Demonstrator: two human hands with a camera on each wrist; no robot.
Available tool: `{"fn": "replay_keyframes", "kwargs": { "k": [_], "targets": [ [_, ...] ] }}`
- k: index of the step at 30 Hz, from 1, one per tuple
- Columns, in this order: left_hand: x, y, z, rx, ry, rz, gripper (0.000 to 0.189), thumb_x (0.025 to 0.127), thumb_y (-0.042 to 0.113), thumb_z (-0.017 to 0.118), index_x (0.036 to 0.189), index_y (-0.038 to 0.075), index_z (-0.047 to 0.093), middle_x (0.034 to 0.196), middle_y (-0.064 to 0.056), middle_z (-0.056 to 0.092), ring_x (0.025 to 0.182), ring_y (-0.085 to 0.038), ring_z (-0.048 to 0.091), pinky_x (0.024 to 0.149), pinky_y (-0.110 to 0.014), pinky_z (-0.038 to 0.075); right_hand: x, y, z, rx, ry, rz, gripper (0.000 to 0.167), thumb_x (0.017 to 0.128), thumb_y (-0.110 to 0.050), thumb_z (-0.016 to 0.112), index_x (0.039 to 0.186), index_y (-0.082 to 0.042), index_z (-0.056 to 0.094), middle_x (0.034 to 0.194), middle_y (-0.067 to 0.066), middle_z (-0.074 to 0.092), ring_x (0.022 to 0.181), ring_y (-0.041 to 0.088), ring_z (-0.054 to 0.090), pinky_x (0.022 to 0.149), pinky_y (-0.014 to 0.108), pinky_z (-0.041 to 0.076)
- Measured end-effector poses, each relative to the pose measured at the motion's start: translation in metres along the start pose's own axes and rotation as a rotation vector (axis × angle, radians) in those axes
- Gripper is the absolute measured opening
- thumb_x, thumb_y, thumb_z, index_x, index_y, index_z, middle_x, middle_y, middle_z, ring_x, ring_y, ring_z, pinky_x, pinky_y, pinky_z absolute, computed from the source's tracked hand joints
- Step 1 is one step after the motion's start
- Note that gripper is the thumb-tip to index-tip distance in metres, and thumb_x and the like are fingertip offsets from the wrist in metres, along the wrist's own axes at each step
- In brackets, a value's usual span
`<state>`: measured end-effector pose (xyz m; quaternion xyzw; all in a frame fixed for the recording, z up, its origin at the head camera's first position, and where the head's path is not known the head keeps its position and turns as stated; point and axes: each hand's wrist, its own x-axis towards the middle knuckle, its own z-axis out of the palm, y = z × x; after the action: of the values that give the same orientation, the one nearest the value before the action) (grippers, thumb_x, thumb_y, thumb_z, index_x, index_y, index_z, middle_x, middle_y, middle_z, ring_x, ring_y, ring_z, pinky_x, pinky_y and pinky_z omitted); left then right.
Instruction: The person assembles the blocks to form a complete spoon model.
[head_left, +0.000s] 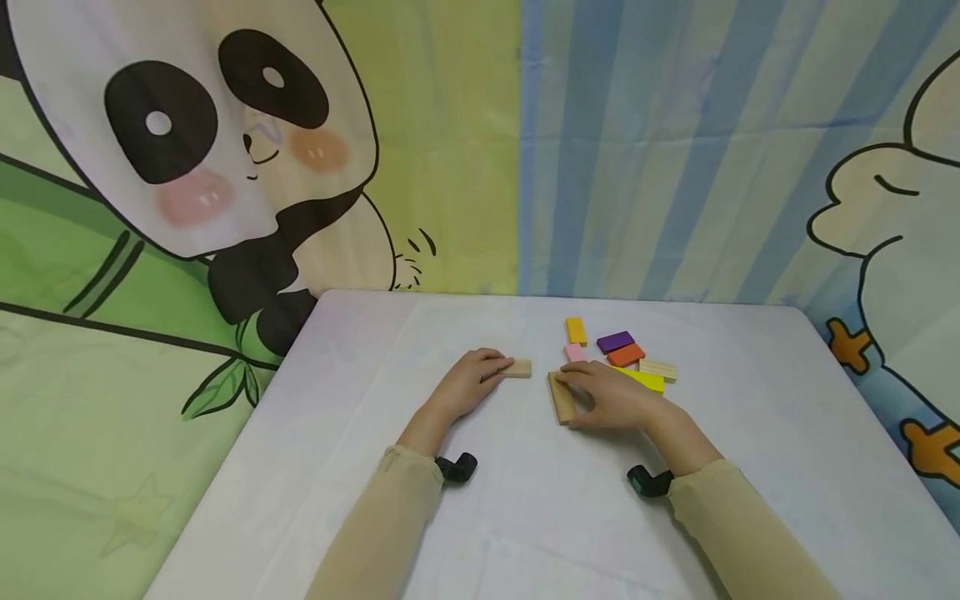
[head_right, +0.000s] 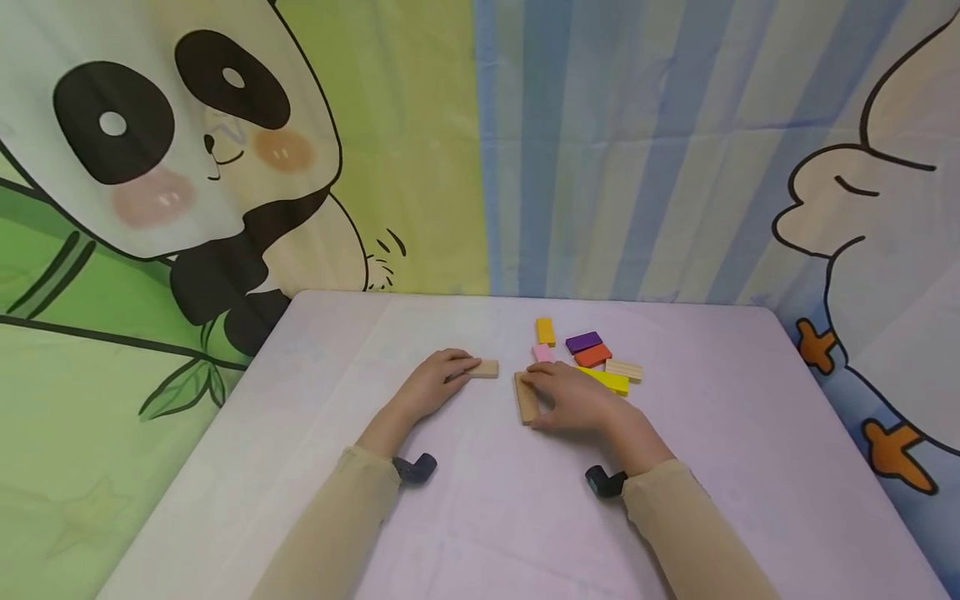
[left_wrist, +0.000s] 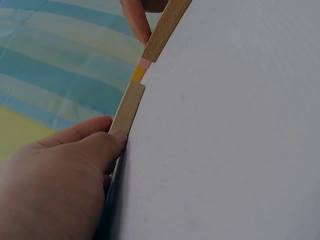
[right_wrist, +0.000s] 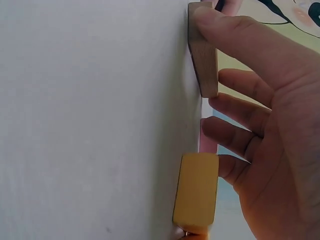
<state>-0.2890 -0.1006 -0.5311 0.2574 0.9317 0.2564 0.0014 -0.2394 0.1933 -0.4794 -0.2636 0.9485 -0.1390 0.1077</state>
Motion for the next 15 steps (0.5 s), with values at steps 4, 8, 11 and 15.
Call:
{"fn": "replay_keyframes", "kwargs": {
  "k": [4,8,11,15],
  "targets": [
    [0.001,0.002,-0.001,0.015,0.005,0.019,0.039,0.102,0.031,0.056,0.140,0.032,0.057,0.141,0.002,0.056,0.133,-0.020,0.050,0.112,-0.040,0.041,0.000,-0.005,-0.001,0.032,0.038,-0.019,0.081,0.080,-0.058,0.076,0.148,-0.024,0.047,0.152,0.000,0.045,0.141,0.026,0.041,0.114,0.051,0.039],
    [0.001,0.002,-0.001,0.032,0.006,0.045,0.039,0.102,0.030,0.055,0.141,0.031,0.056,0.141,0.002,0.056,0.133,-0.021,0.050,0.113,-0.040,0.041,0.002,-0.018,0.001,0.072,0.080,-0.022,0.082,0.079,-0.056,0.077,0.147,-0.021,0.049,0.151,0.002,0.046,0.140,0.027,0.042,0.114,0.052,0.038],
    [0.001,0.003,0.000,0.048,0.011,0.068,0.039,0.102,0.028,0.055,0.141,0.030,0.056,0.141,0.002,0.057,0.132,-0.022,0.051,0.112,-0.041,0.041,0.007,-0.032,0.008,0.058,0.104,-0.028,0.082,0.080,-0.058,0.075,0.147,-0.020,0.049,0.150,0.003,0.047,0.138,0.028,0.044,0.112,0.052,0.040],
    [0.001,0.003,0.001,0.071,0.026,0.091,0.039,0.102,0.027,0.055,0.141,0.030,0.056,0.140,0.002,0.058,0.131,-0.022,0.052,0.111,-0.042,0.042,0.014,-0.048,0.020,-0.008,0.136,-0.053,0.082,0.081,-0.061,0.072,0.147,-0.019,0.048,0.150,0.005,0.048,0.135,0.028,0.048,0.111,0.049,0.043]
  ]
}}
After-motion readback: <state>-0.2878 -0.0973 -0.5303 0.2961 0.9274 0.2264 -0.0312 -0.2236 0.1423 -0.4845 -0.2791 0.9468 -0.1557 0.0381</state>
